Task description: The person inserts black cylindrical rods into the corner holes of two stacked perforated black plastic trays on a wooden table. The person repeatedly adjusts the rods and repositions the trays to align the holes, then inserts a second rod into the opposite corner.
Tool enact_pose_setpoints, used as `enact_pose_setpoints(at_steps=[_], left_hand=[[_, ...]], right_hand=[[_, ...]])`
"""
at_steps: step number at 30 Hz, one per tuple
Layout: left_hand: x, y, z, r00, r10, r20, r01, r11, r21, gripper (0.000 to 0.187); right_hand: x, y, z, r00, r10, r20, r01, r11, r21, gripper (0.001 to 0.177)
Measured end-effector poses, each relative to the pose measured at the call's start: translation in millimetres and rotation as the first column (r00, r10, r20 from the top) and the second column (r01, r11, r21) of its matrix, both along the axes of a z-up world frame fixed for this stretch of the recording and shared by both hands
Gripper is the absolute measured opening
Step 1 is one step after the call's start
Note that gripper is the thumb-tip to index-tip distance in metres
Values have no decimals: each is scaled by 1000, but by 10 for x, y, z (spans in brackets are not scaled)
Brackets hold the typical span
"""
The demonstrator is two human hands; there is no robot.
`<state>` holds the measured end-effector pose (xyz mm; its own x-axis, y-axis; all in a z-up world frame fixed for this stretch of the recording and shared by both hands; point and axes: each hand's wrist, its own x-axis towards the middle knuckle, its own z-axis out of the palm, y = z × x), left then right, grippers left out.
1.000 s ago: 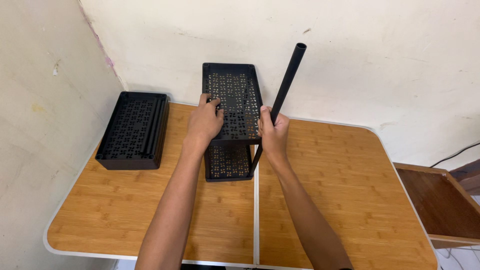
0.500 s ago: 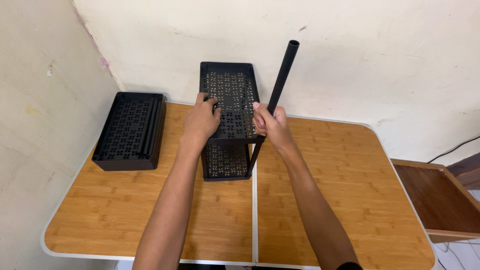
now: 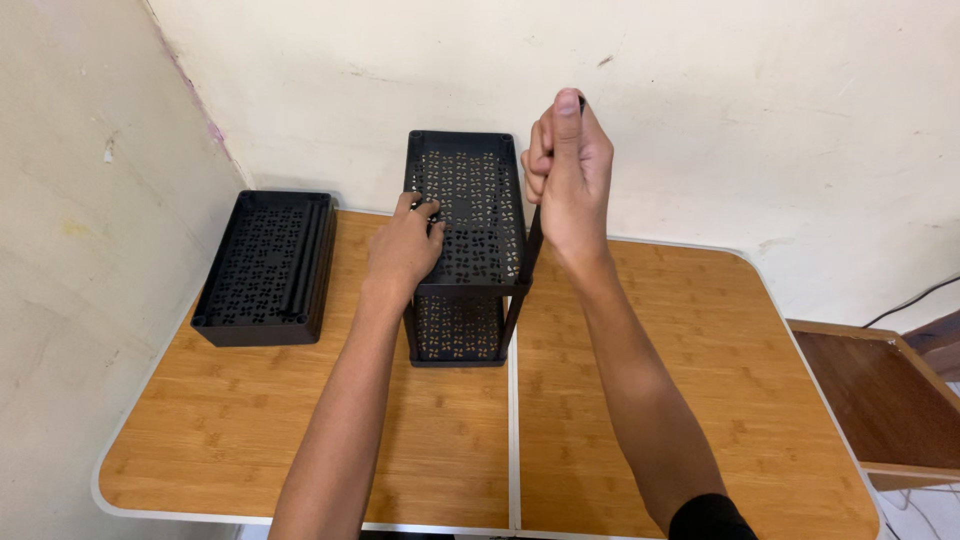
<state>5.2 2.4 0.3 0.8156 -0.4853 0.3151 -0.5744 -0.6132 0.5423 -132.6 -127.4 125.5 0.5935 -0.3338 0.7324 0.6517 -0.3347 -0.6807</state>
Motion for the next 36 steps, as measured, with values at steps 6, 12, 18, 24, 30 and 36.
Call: enact_pose_setpoints(at_steps=[6, 12, 18, 24, 30, 36], left_hand=[[-13, -35, -28, 1000, 16, 11, -16, 999, -38, 37], [-3, -45, -14, 1000, 26, 12, -25, 998, -51, 36], [-9, -63, 9, 998, 55, 7, -55, 998, -25, 35], [-26, -41, 3, 998, 54, 13, -54, 998, -37, 35], [16, -44, -58, 1000, 23, -3, -23, 998, -65, 35], [7, -1, -18, 1000, -10, 22, 11, 999, -49, 52]], right_hand=[[2, -342, 74, 942, 313, -123, -311, 950, 39, 56], [69, -448, 76, 897, 421, -137, -405, 905, 132, 55], [-24, -257, -176, 982, 178, -65, -173, 983, 65, 49], [17, 62, -557, 991, -133, -16, 134, 984, 121, 30], [88, -62, -641, 1000, -17, -16, 20, 982, 190, 36], [91, -146, -655, 995, 94, -44, -85, 983, 163, 34]])
